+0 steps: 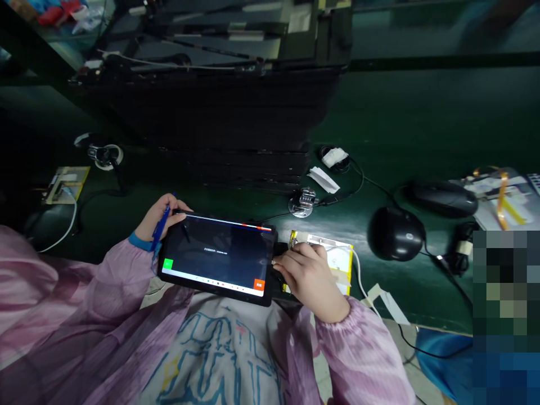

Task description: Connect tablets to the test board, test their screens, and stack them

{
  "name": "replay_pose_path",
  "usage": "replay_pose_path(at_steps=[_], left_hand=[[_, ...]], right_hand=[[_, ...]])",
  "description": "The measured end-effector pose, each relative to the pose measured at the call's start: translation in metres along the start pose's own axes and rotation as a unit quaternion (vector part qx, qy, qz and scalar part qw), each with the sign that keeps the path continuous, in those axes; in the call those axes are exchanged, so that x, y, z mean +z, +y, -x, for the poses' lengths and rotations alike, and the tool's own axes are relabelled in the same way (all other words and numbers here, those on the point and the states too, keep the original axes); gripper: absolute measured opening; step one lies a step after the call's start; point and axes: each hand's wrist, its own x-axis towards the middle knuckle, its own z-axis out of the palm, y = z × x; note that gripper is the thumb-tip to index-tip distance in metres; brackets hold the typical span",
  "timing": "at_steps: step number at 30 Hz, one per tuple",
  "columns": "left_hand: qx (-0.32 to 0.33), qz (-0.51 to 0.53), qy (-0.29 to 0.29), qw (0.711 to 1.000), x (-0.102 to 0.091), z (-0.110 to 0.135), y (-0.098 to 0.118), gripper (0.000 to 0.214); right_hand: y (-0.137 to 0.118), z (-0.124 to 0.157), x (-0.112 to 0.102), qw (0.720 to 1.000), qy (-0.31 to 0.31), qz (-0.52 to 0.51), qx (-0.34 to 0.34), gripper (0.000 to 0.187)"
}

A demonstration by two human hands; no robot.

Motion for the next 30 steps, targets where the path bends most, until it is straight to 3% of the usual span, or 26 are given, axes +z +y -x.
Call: replay_pose_path(at_steps=[7, 16, 21, 27, 30], left_hand=[[-0.008, -0.004, 0.008, 1.0, 0.0, 0.0, -0.001, 0.04], [-0.009, -0.022, 0.007, 1.0, 0.002, 0.0, 0.003, 0.038], [-0.011, -0.026, 0.008, 1.0, 0.003, 0.001, 0.006, 0.038], [-0.002, -0.033, 0.006, 0.999, 0.001, -0.001, 0.006, 0.037], [0.002, -0.021, -0.004, 1.0, -0.002, -0.002, 0.002, 0.036]], right_hand=[[-0.005, 0.0, 0.0, 1.0, -0.013, 0.005, 0.003, 0.016], [-0.007, -0.002, 0.007, 0.999, 0.018, 0.026, -0.03, 0.01], [-0.007, -0.004, 0.01, 0.999, 0.024, 0.045, -0.014, 0.015], [-0.009, 0.002, -0.006, 0.999, 0.033, -0.02, -0.009, 0.011], [0.0, 0.0, -0.02, 0.996, 0.086, -0.013, 0.025, 0.011]])
